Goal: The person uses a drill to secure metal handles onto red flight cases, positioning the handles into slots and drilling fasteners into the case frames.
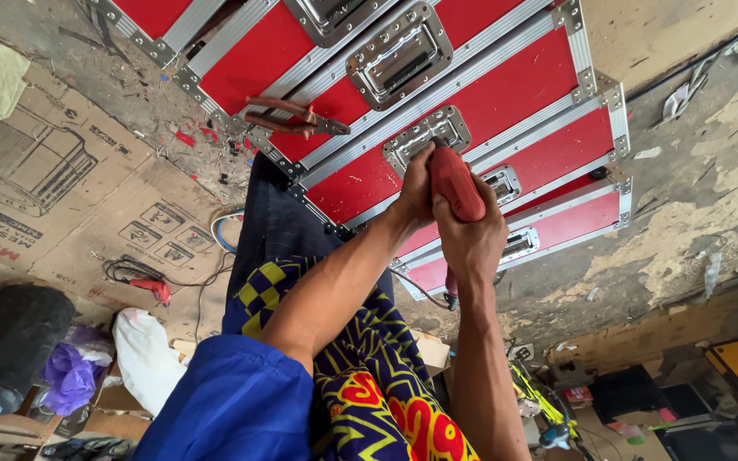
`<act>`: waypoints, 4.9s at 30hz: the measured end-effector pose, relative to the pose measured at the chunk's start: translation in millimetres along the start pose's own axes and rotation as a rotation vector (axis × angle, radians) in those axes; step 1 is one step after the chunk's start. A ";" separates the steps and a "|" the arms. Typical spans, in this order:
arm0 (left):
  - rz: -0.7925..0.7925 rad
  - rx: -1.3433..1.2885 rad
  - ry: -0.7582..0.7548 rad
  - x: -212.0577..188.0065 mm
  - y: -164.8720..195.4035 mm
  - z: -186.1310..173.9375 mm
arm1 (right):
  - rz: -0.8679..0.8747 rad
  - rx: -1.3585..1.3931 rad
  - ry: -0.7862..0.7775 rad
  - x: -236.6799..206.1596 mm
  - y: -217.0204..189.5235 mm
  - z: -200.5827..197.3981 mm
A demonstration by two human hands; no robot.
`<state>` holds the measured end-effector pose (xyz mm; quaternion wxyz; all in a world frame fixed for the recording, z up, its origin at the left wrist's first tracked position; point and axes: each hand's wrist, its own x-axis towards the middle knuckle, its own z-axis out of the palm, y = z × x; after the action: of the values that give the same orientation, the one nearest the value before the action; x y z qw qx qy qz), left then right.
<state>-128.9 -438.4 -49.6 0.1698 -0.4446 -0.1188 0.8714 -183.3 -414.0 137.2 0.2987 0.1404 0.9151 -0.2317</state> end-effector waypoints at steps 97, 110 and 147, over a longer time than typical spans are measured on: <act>-0.083 0.901 0.225 -262.0 25.7 -136.7 | -0.390 0.728 0.204 -314.9 126.0 175.5; 1.083 2.703 0.105 -184.3 224.1 -186.8 | 0.547 1.192 0.818 -508.9 244.3 312.1; 0.369 2.606 -0.830 -34.0 152.9 -102.4 | 0.482 1.106 0.637 -283.6 11.4 246.2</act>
<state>-55.9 -586.1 -138.4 0.2949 0.3148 0.7937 0.4289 161.5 -562.9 131.0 -0.0576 0.5337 0.6486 -0.5396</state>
